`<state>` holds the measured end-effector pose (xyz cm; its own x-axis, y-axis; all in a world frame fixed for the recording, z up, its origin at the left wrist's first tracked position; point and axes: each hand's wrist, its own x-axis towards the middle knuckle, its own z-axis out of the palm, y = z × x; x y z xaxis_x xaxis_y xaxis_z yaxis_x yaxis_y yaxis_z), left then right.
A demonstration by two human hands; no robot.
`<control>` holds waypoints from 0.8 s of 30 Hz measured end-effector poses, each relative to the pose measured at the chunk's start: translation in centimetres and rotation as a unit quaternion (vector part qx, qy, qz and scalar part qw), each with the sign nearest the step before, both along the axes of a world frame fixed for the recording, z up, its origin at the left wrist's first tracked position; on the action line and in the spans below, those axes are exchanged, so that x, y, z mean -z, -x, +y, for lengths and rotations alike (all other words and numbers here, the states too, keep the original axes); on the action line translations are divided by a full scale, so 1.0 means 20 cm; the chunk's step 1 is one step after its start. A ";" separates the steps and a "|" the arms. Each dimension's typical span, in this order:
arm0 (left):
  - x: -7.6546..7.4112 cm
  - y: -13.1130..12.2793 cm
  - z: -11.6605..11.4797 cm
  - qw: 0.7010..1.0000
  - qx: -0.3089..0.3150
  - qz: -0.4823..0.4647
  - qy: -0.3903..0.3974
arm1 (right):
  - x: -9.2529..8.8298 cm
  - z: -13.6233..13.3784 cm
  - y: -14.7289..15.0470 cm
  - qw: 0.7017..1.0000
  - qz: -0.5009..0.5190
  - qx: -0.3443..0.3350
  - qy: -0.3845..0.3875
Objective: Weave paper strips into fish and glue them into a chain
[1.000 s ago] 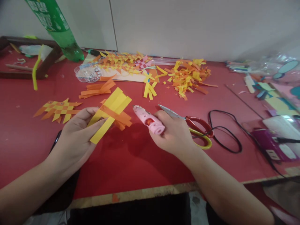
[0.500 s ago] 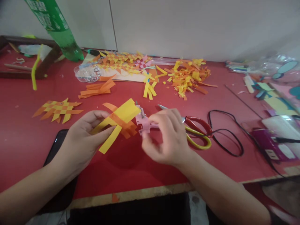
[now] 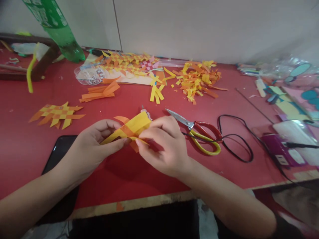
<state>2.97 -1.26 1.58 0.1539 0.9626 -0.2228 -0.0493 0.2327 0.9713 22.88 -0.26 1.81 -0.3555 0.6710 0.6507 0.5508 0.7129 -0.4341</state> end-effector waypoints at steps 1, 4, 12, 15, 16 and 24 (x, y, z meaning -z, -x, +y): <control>0.00 0.00 0.00 1.000 0.001 0.000 0.004 | 0.00 0.00 0.00 0.999 0.014 0.016 0.034; 0.00 0.00 0.00 1.000 0.002 0.011 0.015 | 0.02 0.01 -0.01 0.985 0.070 0.028 0.153; -0.02 -0.01 0.00 0.999 0.021 -0.024 0.028 | 0.00 0.03 0.00 0.905 0.213 -0.053 0.365; -0.02 -0.01 0.00 0.999 0.032 -0.023 0.033 | 0.00 0.01 0.01 0.906 0.236 -0.047 0.349; -0.02 -0.01 -0.01 0.999 0.031 -0.018 0.039 | 0.00 0.01 0.01 0.905 0.242 -0.049 0.347; -0.04 -0.02 -0.01 0.999 0.003 -0.014 0.035 | -0.01 -0.01 0.00 0.892 0.250 -0.067 0.371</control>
<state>3.33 -1.38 2.44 0.1675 0.9440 -0.2844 -0.0739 0.2997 0.9512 22.79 -0.41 1.96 -0.2550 0.9560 0.1450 0.0865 0.1719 -0.9813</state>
